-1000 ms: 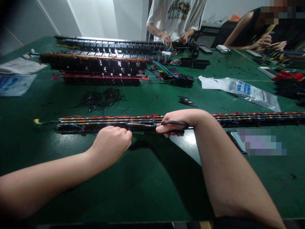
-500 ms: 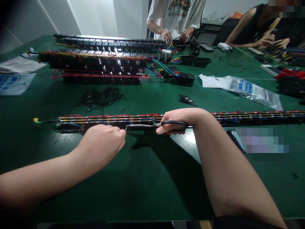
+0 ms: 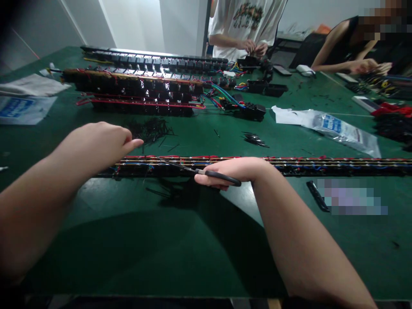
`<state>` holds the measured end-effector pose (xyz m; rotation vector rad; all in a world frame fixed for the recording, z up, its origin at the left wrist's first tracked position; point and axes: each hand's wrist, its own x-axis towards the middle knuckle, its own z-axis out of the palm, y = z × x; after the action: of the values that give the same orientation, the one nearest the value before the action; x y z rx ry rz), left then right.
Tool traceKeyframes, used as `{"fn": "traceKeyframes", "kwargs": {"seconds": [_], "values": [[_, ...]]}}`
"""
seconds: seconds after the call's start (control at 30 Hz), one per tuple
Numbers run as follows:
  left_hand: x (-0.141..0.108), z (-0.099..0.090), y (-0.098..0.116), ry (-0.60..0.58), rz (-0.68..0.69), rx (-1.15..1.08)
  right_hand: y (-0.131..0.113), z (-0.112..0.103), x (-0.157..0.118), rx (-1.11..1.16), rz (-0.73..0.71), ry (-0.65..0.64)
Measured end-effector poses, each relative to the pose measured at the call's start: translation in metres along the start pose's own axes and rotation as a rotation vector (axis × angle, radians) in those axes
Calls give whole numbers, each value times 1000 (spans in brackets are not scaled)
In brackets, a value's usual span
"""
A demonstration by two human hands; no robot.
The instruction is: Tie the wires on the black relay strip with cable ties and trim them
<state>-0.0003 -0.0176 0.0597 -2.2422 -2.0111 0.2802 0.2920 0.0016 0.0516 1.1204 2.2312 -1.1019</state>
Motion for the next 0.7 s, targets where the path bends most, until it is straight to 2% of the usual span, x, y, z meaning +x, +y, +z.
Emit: {"fn": "traceKeyframes", "kwargs": {"seconds": [0.07, 0.13, 0.2, 0.37, 0.53, 0.7], "values": [[-20, 0, 11, -88, 60, -28, -10, -1, 3, 69, 35, -130], [-40, 9, 21, -162, 165, -66, -19, -3, 8, 118, 54, -210], [-53, 23, 28, -166, 222, -116, -25, -5, 14, 143, 67, -250], [-61, 55, 28, -14, 287, -158, -32, -11, 28, 152, 61, -233], [-60, 58, 23, 112, 352, -162, -31, -13, 33, 154, 43, -228], [-58, 62, 21, 129, 407, -182, -28, -13, 36, 183, 48, -213]]}}
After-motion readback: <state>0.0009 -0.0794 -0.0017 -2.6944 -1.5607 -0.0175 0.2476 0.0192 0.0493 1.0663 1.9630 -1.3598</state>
